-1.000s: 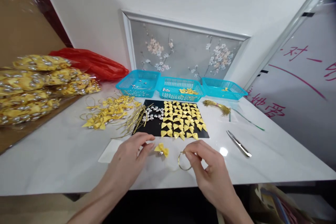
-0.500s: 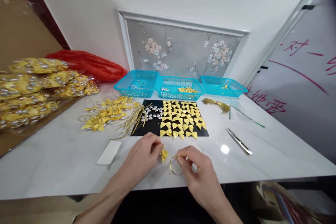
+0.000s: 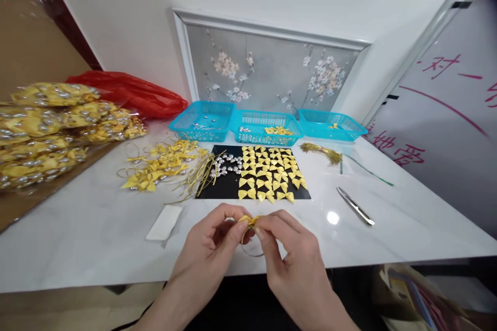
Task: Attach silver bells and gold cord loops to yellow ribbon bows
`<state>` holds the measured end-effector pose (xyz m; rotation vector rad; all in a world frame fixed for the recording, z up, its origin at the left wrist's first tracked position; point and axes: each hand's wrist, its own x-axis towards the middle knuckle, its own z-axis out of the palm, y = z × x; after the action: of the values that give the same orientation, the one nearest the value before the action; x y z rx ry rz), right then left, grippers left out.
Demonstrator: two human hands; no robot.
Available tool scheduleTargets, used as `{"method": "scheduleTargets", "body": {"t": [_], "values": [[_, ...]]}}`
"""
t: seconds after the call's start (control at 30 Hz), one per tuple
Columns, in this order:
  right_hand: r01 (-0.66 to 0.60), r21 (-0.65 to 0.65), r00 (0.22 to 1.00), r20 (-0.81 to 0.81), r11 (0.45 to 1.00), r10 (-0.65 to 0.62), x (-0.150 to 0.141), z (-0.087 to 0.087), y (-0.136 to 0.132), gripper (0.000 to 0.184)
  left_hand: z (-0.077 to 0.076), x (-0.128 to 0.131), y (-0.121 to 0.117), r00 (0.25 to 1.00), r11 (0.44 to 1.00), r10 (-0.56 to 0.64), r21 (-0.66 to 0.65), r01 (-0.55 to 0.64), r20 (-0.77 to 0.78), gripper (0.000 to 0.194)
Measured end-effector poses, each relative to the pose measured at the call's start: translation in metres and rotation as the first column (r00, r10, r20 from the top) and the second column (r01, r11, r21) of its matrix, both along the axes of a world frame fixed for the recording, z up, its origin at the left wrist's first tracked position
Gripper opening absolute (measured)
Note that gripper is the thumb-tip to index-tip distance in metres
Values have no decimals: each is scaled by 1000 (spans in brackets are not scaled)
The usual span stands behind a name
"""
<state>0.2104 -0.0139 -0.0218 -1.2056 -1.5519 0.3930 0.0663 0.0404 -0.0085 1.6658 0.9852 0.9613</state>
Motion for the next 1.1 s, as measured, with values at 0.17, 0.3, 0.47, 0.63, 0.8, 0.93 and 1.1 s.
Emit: {"method": "scheduleTargets", "body": {"t": [0.17, 0.3, 0.47, 0.63, 0.8, 0.93, 1.1], "values": [[1, 20, 999, 52, 1000, -2, 1, 3, -1, 23, 2, -2, -1, 994, 998, 53, -39, -50, 95, 7], [31, 71, 994, 99, 997, -38, 1, 3, -1, 23, 1, -4, -2, 993, 997, 68, -36, -65, 98, 19], [45, 103, 990, 132, 994, -58, -1, 2, -2, 24, 9, -2, -5, 999, 998, 24, 49, -26, 45, 14], [75, 143, 979, 180, 987, -100, -2, 2, -4, 24, 15, -4, -8, 1000, 996, -14, 92, 11, 26, 16], [106, 189, 959, 240, 976, -151, -2, 3, -5, 23, 12, -3, -8, 999, 996, 33, 86, -33, 0, 11], [107, 208, 953, 258, 972, -160, -2, 2, -5, 23, 11, -1, -7, 998, 996, 54, 77, -53, -16, 10], [80, 194, 957, 260, 978, -130, -2, 3, -7, 26, 12, -5, -7, 993, 989, 79, 135, -67, -82, 11]]}}
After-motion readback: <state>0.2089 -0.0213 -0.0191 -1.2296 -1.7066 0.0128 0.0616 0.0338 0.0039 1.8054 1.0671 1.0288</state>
